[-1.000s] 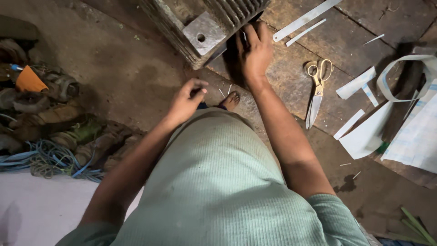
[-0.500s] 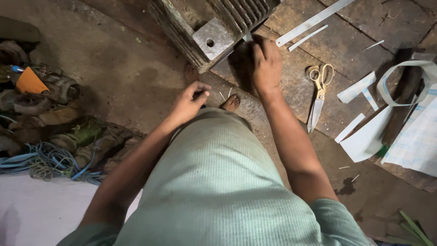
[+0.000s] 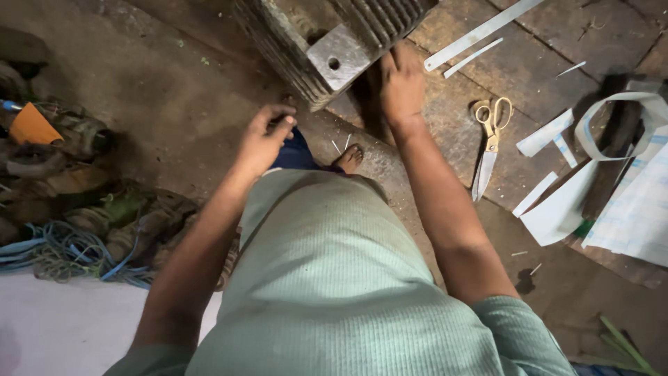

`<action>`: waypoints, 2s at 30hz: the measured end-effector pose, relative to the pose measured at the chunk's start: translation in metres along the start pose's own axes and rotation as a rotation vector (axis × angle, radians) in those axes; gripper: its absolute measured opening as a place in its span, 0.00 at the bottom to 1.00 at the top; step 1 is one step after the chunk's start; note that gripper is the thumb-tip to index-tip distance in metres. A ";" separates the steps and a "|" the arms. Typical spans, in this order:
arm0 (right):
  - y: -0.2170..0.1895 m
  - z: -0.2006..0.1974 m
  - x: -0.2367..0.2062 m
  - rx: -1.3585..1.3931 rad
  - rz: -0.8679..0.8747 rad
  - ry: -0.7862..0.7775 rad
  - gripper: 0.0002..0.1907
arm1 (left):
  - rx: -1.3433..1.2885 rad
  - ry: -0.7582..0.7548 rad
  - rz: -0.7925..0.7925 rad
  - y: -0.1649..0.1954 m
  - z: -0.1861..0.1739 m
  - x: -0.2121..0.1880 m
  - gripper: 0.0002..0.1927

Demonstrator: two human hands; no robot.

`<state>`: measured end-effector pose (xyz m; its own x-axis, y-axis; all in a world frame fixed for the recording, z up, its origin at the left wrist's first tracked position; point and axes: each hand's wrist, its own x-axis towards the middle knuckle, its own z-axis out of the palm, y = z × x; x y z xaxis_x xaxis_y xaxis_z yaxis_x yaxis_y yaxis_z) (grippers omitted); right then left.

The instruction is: The person cuts strips of white insulating material with scissors and inserts them into the slots of a motor stator. They repeatedly pick up strips, cut them to size, and place them into the stator slots.

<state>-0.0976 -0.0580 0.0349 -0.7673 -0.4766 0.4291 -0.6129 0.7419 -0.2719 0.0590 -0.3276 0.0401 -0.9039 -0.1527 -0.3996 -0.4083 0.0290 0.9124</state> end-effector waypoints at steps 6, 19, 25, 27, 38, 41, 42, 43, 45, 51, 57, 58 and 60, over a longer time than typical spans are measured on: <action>0.018 0.010 -0.025 -0.088 0.080 -0.046 0.12 | -0.063 0.030 -0.024 0.005 -0.051 0.037 0.13; -0.066 0.022 -0.009 -0.077 0.501 -0.214 0.12 | 0.191 -0.100 0.360 0.052 -0.114 0.229 0.17; -0.098 0.046 0.024 -0.091 0.619 -0.249 0.13 | 0.216 -0.324 0.434 0.051 -0.072 0.275 0.27; -0.104 0.045 0.027 -0.102 0.650 -0.265 0.13 | 0.204 -0.374 0.442 0.053 -0.060 0.281 0.27; -0.107 0.019 0.027 -0.154 0.739 -0.261 0.13 | 0.057 -0.480 0.504 0.069 -0.048 0.290 0.17; -0.104 0.021 0.025 -0.161 0.745 -0.245 0.14 | 0.056 -0.454 0.525 0.075 -0.049 0.288 0.16; -0.103 0.022 0.024 -0.161 0.741 -0.238 0.14 | 0.055 -0.476 0.507 0.077 -0.049 0.286 0.15; -0.103 0.023 0.024 -0.160 0.738 -0.233 0.14 | 0.056 -0.495 0.490 0.080 -0.049 0.284 0.14; -0.104 0.025 0.023 -0.158 0.736 -0.219 0.14 | 0.051 -0.467 0.529 0.086 -0.046 0.280 0.15; -0.106 0.020 0.010 -0.169 0.739 -0.162 0.14 | 0.095 -0.409 0.557 0.094 -0.033 0.279 0.18; -0.098 0.003 -0.010 -0.169 0.740 -0.079 0.14 | 0.020 -0.415 0.588 0.087 -0.026 0.280 0.17; -0.100 0.001 -0.010 -0.144 0.743 -0.076 0.14 | 0.054 -0.447 0.546 0.090 -0.027 0.279 0.17; -0.100 -0.001 -0.007 -0.066 0.721 -0.085 0.15 | 0.076 -0.494 0.452 0.101 -0.032 0.273 0.18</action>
<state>-0.0307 -0.1288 0.0601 -0.9896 0.1087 0.0941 0.0613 0.9109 -0.4080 -0.2252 -0.3986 0.0259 -0.9328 0.3602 0.0102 0.0326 0.0562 0.9979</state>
